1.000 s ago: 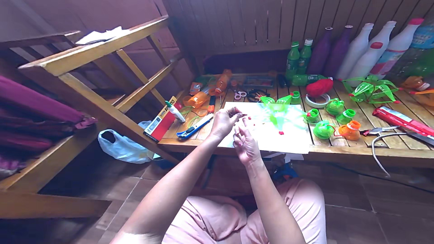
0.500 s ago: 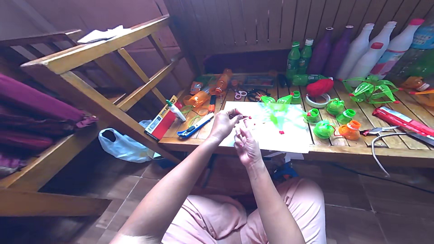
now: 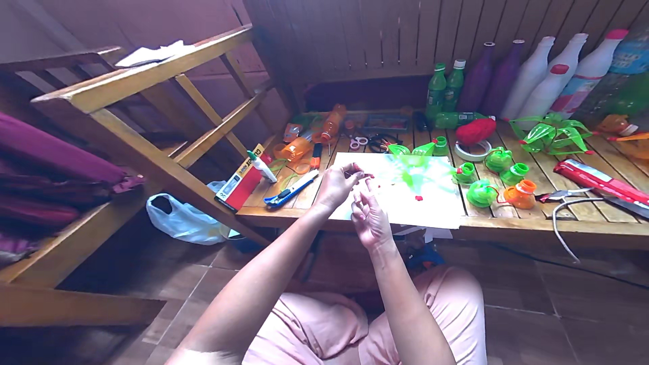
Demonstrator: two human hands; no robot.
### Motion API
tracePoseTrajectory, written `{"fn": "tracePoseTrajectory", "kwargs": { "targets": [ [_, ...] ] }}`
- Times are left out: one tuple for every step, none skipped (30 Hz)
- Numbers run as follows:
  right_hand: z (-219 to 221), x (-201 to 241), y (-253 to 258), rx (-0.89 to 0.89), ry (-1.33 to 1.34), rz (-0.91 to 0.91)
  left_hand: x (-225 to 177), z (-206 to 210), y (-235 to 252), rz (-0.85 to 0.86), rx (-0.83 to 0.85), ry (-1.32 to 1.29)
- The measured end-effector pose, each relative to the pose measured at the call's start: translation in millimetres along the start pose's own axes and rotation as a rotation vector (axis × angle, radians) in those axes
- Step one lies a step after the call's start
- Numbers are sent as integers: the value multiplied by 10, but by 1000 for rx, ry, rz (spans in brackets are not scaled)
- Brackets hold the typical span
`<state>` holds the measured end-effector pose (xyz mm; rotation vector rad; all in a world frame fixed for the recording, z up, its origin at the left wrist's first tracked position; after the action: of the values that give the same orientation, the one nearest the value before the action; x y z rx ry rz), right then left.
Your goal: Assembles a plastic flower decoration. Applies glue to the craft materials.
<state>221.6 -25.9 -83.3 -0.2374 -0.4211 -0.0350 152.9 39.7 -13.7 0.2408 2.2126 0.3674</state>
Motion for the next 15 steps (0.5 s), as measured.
{"fn": "tracePoseTrajectory", "kwargs": {
  "targets": [
    [-2,5,0,-5,2,-1,-5,2,3,2,-3,-3],
    [-3,8,-2,-7,2,-2,-4,10,-1,3,1,-6],
    [-4,7,-4,-7,1,-1,-5,11,-8,1,4,-9],
    [-4,7,-5,-10,3,0,-5,7,-8,-1,2,-7],
    [-3,9,-5,-9,3,0,-7,3,-8,-2,-2,-1],
    [-1,11,-3,-3,5,0,-9,5,-11,3,-3,7],
    [2,11,-2,3,10,1,-12,11,-19,8,-3,11],
    [4,10,0,9,12,1,-11,15,-16,6,2,16],
    [2,8,1,8,14,3,-17,11,-11,6,1,18],
    [0,9,2,7,13,3,-21,9,-5,6,-2,18],
    [0,10,0,5,12,3,-23,10,-1,7,-5,17],
    [-1,9,-2,4,15,4,-22,14,-2,5,-2,15],
    [-1,6,-5,5,13,5,-22,16,-8,3,2,13],
    [-4,2,-5,3,16,7,-22,12,-11,2,3,11],
    [-9,0,-3,0,20,8,-17,7,-9,3,2,10]
  ]
}}
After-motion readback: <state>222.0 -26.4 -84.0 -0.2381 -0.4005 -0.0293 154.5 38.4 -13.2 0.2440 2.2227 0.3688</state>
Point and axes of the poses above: each hand's wrist, its own y-axis towards the middle knuckle, its own z-axis out of the palm, x = y × z, the point moved 8 cm from there along y, towards the middle knuckle, and after that the axes turned 13 degrees about -x, right-handed, at the moved point
